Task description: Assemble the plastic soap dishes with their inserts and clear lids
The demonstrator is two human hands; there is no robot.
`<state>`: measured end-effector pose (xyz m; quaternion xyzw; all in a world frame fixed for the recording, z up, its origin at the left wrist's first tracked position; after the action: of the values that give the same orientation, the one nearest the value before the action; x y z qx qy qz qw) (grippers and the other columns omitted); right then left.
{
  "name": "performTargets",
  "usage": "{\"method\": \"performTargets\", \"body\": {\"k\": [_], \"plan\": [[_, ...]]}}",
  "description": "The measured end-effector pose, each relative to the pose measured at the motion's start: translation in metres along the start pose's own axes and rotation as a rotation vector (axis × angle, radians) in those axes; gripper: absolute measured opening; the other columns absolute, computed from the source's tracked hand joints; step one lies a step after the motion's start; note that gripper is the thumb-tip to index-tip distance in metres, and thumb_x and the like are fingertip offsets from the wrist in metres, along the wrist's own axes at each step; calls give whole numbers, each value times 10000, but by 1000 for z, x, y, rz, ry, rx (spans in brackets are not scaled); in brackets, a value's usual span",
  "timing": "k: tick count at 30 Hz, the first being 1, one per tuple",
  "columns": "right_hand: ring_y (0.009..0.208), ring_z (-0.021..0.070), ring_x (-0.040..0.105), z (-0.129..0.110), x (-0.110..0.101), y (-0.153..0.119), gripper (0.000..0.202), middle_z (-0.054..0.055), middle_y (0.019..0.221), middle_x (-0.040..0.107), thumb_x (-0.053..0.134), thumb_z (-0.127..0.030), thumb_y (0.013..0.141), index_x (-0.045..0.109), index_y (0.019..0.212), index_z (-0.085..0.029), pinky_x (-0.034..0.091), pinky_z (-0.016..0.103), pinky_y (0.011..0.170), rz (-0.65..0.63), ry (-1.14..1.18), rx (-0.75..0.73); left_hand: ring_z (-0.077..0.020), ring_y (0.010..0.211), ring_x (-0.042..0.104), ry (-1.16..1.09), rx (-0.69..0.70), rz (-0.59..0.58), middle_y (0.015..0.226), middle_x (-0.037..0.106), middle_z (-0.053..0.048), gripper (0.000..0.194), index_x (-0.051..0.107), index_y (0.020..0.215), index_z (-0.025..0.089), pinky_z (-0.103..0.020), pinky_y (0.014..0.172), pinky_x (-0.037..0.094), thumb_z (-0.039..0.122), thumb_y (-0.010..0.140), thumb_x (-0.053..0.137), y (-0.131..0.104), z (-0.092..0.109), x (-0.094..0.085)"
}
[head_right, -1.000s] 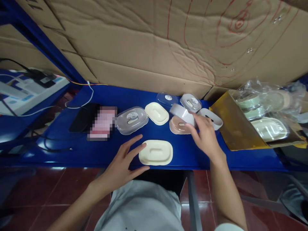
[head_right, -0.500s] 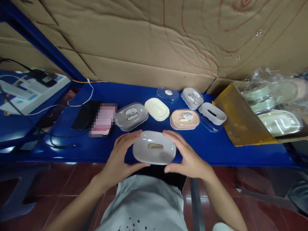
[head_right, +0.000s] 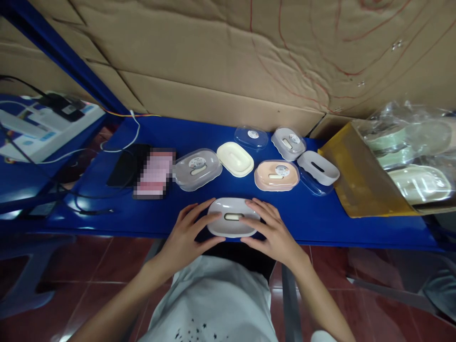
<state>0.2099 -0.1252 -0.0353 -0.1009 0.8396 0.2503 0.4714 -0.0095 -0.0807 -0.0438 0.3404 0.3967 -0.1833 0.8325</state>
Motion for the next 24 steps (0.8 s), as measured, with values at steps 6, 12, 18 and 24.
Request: {"method": "performTargets", "body": {"k": [6, 12, 18, 24], "plan": [[1583, 347, 436, -10, 8, -8, 540, 72, 1615, 581, 733, -377, 1014, 587, 1533, -347, 447, 665, 1235, -63, -191, -44, -352, 1411, 625, 34, 60, 47, 1596, 565, -219, 416, 664, 1344, 224, -596, 1187, 482, 376, 978, 788, -7, 4, -2], [1560, 321, 476, -19, 11, -3, 523, 66, 1617, 575, 688, -353, 1043, 569, 1551, -329, 459, 637, 1245, -73, -248, -86, -338, 1409, 632, 111, 136, 58, 1555, 591, -248, 403, 646, 1349, 181, -549, 1170, 516, 346, 1001, 764, -9, 9, -8], [1499, 280, 559, -32, 18, 19, 459, 94, 1561, 627, 629, -288, 1059, 607, 1515, -244, 496, 561, 1242, -64, -266, -204, -351, 1403, 638, 193, 111, 36, 1587, 569, -229, 367, 648, 1393, 220, -575, 1147, 523, 314, 1042, 699, -15, 3, -14], [1477, 280, 583, -33, 18, 43, 503, 122, 1536, 647, 638, -380, 1073, 577, 1546, -222, 443, 578, 1279, -128, -183, -263, -383, 1449, 595, 242, 68, 51, 1622, 540, -211, 377, 660, 1419, 244, -575, 1135, 525, 293, 1047, 686, -21, -6, -22]]}}
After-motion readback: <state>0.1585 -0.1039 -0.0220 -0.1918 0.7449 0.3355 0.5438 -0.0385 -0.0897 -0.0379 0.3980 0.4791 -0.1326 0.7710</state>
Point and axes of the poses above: each hand's wrist, its own y-axis towards the middle knuckle, its own x-axis out of the palm, z = x × y, the point moved 7 cm from there along y, towards the middle knuckle
